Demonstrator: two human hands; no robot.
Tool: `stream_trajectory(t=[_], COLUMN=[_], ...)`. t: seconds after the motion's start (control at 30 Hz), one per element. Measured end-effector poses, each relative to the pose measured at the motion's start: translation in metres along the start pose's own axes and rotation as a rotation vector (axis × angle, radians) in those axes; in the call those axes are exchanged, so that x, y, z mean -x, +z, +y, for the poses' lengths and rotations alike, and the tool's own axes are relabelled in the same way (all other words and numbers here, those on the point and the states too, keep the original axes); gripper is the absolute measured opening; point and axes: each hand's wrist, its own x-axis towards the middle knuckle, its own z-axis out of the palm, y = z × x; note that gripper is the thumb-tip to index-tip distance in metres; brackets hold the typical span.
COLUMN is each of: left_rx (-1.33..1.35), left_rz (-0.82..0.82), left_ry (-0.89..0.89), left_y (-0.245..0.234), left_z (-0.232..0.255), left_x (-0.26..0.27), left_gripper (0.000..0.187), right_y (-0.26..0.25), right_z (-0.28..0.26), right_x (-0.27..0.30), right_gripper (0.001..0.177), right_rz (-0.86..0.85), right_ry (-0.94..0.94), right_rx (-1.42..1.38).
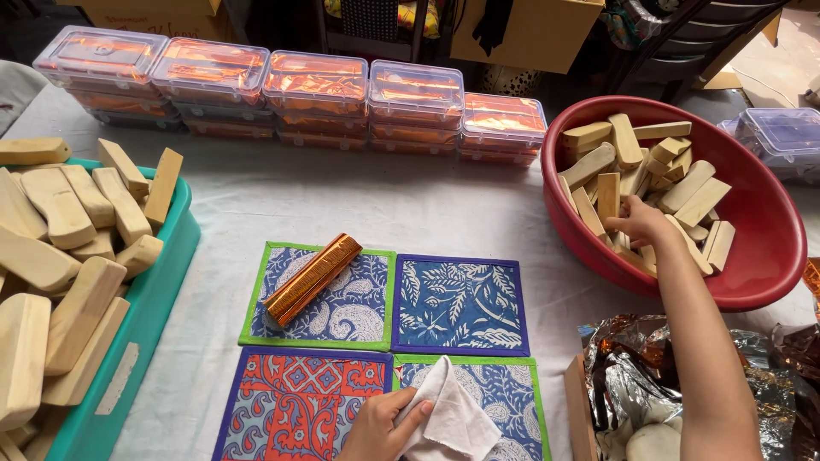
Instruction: The person wipes a wooden block with a white cloth, then wraps it in a sheet of copper foil. They repeat this process with a second block, placing the wrapped items into a clear plastic container.
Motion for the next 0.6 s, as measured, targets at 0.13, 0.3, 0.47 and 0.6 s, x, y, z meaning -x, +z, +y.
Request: stream_trajectory(t=[0.13,0.3,0.47,0.6], left_rx=[-0.030,-0.020,-0.039,-0.022], left_rz=[0.018,0.019,-0.004,0.015], left_ry=[0.056,0.036,-0.010,0.050], left_y=[-0.003,-0.009,-0.010,-0.006], left_z=[0.007,0.024,0.026,0.021], left_x=[0.002,0.004,0.004,0.002], left_gripper=[0.038,0.038,0.040,0.036], right_y=[0.003,0.002,-0.003,-0.010], right_z=[0.021,0.021,0.025,0.006], right_x=[-0.024,-0.026,-0.026,0.003], right_gripper=[0.072,0.053,0.052,0.060], right_rz=[-0.039,-0.142,-0.101,-0.099], right_ry=[0.023,-0.014,0.071,0.070], right_rx=[-0.016,0.025,-0.110,-0.188])
